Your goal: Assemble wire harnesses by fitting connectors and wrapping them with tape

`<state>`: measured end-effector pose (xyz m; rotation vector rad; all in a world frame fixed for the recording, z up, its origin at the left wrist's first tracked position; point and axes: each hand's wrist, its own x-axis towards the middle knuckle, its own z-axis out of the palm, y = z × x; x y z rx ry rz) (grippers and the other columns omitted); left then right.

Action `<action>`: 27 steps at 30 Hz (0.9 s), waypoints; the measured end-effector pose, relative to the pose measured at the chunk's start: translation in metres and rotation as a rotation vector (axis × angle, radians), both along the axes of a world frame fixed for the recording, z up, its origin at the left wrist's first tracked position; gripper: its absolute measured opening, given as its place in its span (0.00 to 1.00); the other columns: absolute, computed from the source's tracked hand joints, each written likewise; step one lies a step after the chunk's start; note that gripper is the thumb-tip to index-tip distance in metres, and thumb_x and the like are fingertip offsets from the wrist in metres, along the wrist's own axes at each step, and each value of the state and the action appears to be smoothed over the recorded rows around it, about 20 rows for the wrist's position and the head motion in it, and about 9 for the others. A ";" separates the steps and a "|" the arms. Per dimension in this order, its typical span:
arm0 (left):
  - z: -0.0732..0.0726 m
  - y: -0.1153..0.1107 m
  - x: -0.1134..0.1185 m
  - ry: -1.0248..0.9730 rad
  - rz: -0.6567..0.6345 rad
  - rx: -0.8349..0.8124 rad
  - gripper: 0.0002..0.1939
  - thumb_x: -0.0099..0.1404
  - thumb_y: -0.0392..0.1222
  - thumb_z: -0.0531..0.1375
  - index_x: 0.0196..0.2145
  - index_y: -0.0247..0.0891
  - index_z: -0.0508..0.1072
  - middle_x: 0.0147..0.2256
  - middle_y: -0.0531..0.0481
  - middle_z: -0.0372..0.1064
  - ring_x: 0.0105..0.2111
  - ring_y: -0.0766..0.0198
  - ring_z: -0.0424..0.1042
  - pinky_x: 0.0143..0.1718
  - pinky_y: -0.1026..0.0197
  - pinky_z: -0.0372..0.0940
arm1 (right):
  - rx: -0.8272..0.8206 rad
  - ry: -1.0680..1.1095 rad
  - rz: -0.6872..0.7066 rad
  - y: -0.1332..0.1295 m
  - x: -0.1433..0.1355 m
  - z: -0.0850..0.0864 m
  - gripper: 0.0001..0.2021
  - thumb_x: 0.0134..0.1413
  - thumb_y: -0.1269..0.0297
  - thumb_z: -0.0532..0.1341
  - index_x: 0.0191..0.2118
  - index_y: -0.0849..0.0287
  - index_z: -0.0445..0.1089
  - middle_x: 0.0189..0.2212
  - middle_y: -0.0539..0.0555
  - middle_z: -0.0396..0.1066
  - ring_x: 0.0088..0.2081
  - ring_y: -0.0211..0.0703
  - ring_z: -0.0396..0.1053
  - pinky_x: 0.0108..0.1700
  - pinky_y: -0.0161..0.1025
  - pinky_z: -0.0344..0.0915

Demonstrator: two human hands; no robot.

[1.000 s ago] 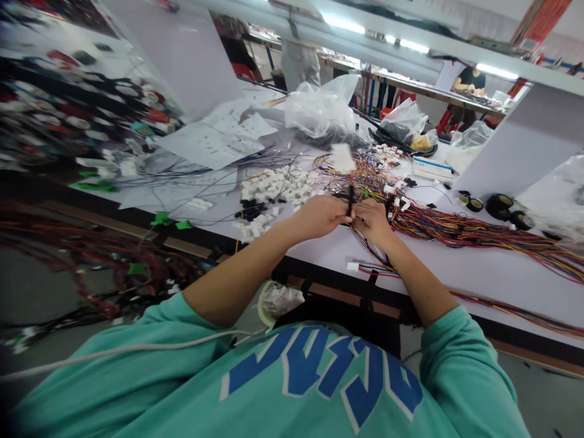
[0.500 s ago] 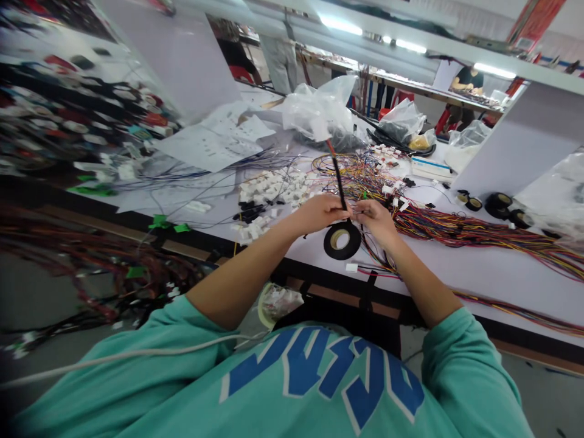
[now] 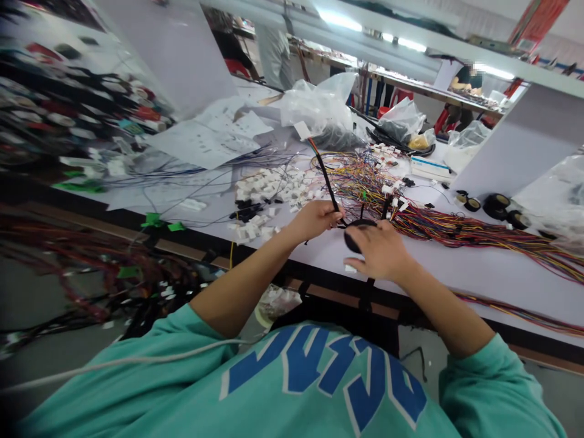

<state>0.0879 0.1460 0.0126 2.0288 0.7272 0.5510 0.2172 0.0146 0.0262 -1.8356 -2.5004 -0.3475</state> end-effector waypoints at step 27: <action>-0.044 -0.028 0.014 -0.104 0.212 -0.230 0.07 0.50 0.42 0.57 0.21 0.35 0.68 0.14 0.59 0.55 0.18 0.71 0.56 0.21 0.67 0.50 | -0.142 0.040 -0.320 0.037 0.005 -0.008 0.19 0.56 0.65 0.48 0.52 0.56 0.64 0.45 0.57 0.72 0.46 0.49 0.68 0.41 0.44 0.53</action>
